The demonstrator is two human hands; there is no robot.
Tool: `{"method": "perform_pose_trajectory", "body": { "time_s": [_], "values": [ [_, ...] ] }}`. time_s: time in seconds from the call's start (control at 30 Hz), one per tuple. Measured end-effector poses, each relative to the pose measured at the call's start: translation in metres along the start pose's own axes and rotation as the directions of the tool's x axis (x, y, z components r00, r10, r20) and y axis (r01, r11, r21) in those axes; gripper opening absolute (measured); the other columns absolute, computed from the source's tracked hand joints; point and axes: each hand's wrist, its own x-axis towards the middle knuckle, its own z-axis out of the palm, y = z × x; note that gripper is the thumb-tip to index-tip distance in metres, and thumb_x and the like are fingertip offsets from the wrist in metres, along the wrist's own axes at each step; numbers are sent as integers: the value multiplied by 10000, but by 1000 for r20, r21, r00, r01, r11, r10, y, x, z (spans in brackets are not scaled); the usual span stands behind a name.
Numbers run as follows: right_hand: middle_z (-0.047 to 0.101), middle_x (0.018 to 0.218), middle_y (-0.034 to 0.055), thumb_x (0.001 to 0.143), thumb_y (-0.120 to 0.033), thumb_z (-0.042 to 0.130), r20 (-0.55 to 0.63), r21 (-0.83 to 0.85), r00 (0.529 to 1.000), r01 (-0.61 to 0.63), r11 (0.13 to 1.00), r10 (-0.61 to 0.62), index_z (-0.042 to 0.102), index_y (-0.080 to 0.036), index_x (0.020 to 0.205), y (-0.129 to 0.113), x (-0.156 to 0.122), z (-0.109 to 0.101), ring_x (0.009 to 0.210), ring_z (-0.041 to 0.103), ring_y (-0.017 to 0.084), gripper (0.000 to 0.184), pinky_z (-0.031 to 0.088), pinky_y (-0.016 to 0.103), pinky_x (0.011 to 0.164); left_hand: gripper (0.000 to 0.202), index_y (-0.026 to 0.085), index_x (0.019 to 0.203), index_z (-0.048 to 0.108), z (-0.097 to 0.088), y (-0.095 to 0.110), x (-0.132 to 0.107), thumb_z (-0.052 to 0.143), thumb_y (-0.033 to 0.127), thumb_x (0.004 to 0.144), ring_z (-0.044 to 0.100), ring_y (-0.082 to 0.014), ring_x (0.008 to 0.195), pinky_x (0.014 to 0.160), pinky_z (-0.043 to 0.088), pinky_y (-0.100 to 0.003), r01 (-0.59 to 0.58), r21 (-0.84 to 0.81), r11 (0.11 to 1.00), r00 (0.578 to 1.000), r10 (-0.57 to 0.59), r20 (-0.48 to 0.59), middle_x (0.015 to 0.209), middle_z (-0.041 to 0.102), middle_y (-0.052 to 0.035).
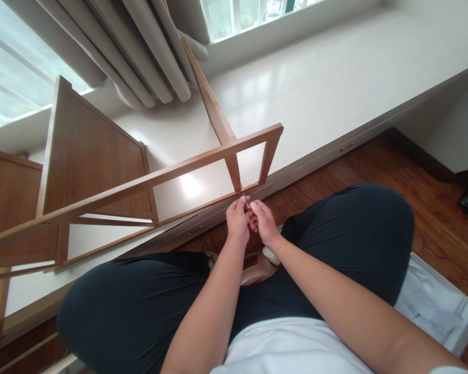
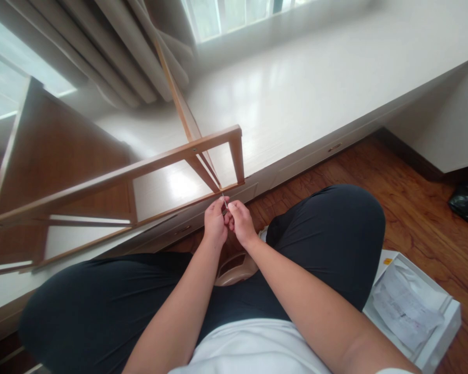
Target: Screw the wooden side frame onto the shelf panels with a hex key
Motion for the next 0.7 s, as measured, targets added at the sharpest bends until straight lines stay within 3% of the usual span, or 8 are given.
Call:
{"method": "perform_pose_trajectory", "body": {
  "time_s": [0.17, 0.33, 0.5, 0.7],
  "values": [
    [571, 627, -74, 870, -421, 633, -3, -150, 992, 128, 980, -130, 521, -255, 950, 0, -5, -1, 491, 469, 111, 216, 343, 222, 470, 273, 119, 818, 727, -1, -2, 4, 821, 365, 747, 540, -75, 486, 447, 397, -191, -25, -43, 999, 1000, 25, -4, 644, 625, 8],
    [609, 720, -48, 847, -324, 653, -33, -285, 975, 203, 937, -221, 536, -264, 994, -1, -5, -2, 638, 570, 159, 198, 444, 270, 620, 239, 124, 816, 725, 0, -1, 4, 817, 334, 749, 616, -114, 573, 586, 515, -249, 25, -93, 995, 1000, -23, 18, 680, 672, -16],
    [664, 798, -23, 834, -290, 669, -57, -400, 958, 236, 886, -281, 558, -269, 1024, -3, -6, -2, 714, 617, 188, 222, 467, 310, 717, 177, 119, 855, 714, 2, 3, 2, 773, 272, 790, 621, -125, 541, 553, 503, -248, 136, -167, 976, 990, -130, 51, 663, 669, -19],
    [688, 841, -3, 869, -306, 655, -48, -548, 937, 266, 793, -347, 559, -274, 1044, -5, -8, -1, 722, 644, 202, 203, 479, 321, 714, 178, 130, 892, 696, 3, 5, 0, 768, 271, 812, 613, -100, 529, 564, 508, -227, 217, -224, 950, 976, -205, 77, 666, 658, 2]
  ]
}}
